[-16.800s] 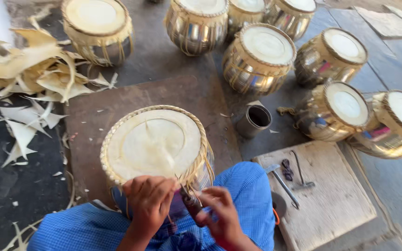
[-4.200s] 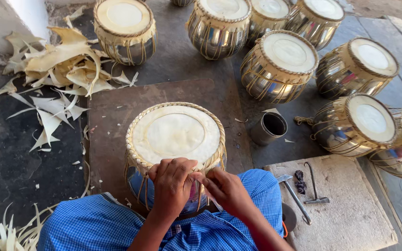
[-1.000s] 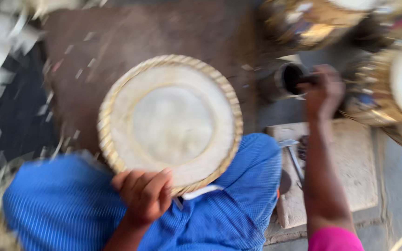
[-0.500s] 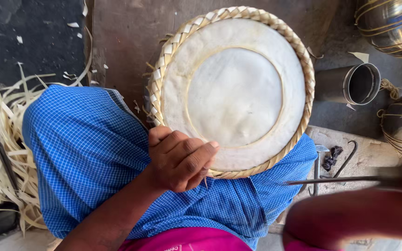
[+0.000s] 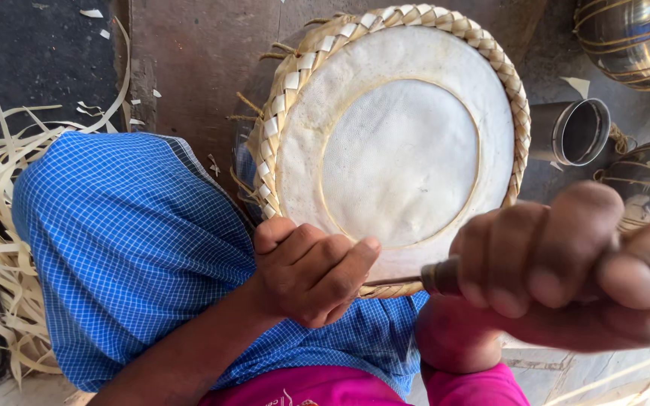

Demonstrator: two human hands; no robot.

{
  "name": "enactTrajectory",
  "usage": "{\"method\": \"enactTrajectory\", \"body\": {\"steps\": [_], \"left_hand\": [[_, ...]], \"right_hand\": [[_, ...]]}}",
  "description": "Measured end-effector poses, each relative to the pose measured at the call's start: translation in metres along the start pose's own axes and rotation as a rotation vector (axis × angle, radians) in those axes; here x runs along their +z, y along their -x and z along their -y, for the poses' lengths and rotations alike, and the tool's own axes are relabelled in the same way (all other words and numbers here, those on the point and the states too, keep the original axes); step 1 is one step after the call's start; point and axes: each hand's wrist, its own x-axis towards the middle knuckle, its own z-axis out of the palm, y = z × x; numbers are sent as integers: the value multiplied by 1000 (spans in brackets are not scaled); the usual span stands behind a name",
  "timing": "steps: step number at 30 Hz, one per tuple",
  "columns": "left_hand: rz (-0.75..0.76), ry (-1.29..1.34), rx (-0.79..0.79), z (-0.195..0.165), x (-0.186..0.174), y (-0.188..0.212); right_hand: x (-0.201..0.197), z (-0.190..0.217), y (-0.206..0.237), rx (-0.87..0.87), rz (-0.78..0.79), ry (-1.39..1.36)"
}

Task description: The person is repairing or assembling a traditional drum by hand, using a small metal tool to feed and tighten a narrow strap around the outer rim of the drum head.

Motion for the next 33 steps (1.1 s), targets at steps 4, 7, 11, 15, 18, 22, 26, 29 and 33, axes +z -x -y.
{"method": "enactTrajectory", "body": {"steps": [4, 7, 11, 15, 18, 22, 26, 29, 33], "left_hand": [[25, -14, -38, -3, -1, -4], [19, 26, -42, -2, -1, -5], [17, 6, -57, -2, 2, -2], [-11, -10, -69, -1, 6, -4], [6, 55, -110, -4, 5, -12], [-36, 151, -140, -2, -15, -19], [-205, 150, -206, 34, -80, -1], [-316, -31, -549, 90, -155, 37], [-105, -681, -963, 164, -235, 95]], "right_hand": [[17, -30, 15, -59, -190, 317], [21, -50, 23, -37, -289, 630], [27, -63, 27, -1, -324, 937], [35, -73, 32, -119, -147, 1319], [31, -75, 40, -70, -268, 1227], [10, -64, 51, -102, -217, 1095], [-10, -50, 71, -171, -207, 981], [-20, -49, 83, -193, -139, 915], [-26, -55, 92, -216, -114, 972]]}}
